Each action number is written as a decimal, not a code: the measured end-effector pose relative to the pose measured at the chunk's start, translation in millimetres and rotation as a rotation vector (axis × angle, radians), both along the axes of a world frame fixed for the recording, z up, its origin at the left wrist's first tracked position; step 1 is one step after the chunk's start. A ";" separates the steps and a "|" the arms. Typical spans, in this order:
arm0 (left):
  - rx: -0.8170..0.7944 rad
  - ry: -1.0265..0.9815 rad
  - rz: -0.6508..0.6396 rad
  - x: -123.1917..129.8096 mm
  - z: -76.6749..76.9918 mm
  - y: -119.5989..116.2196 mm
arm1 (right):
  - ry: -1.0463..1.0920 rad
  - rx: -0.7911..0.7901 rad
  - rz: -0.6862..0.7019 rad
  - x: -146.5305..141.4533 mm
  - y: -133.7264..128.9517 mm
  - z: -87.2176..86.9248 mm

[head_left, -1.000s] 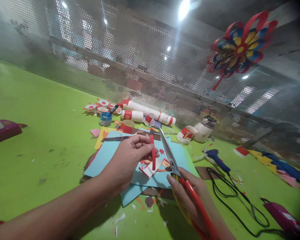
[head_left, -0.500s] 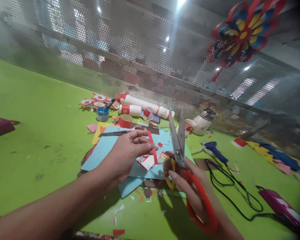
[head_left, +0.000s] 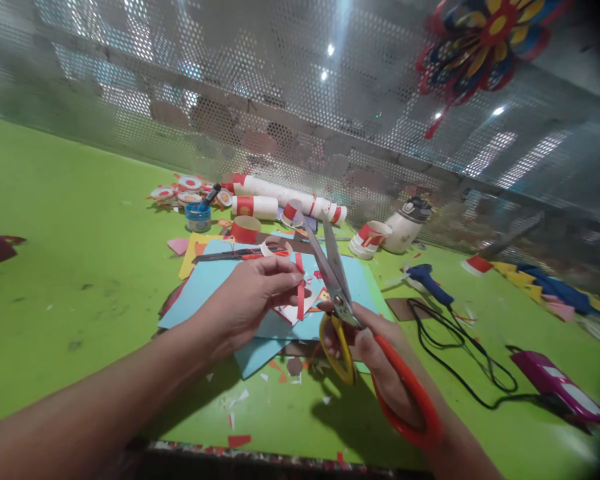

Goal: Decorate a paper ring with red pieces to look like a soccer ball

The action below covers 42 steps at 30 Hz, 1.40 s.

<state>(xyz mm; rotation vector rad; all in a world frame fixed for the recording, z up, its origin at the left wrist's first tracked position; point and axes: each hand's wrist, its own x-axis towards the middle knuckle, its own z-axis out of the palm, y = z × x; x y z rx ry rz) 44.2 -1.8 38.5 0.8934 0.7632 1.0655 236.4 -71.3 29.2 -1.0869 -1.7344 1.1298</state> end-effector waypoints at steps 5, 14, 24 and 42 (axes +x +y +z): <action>0.001 -0.031 -0.027 -1.4 -0.8 1.8 | -0.021 -0.052 -0.070 1.3 3.0 2.0; -0.009 -0.008 -0.007 -2.4 0.4 4.0 | -0.241 0.006 -0.102 -0.6 1.5 10.7; 0.082 0.037 -0.044 -1.7 2.0 -0.2 | -0.396 0.039 -0.165 -3.6 0.6 14.1; 0.221 0.178 -0.043 -25.2 15.5 -13.2 | -0.391 0.111 0.044 17.6 -12.3 25.8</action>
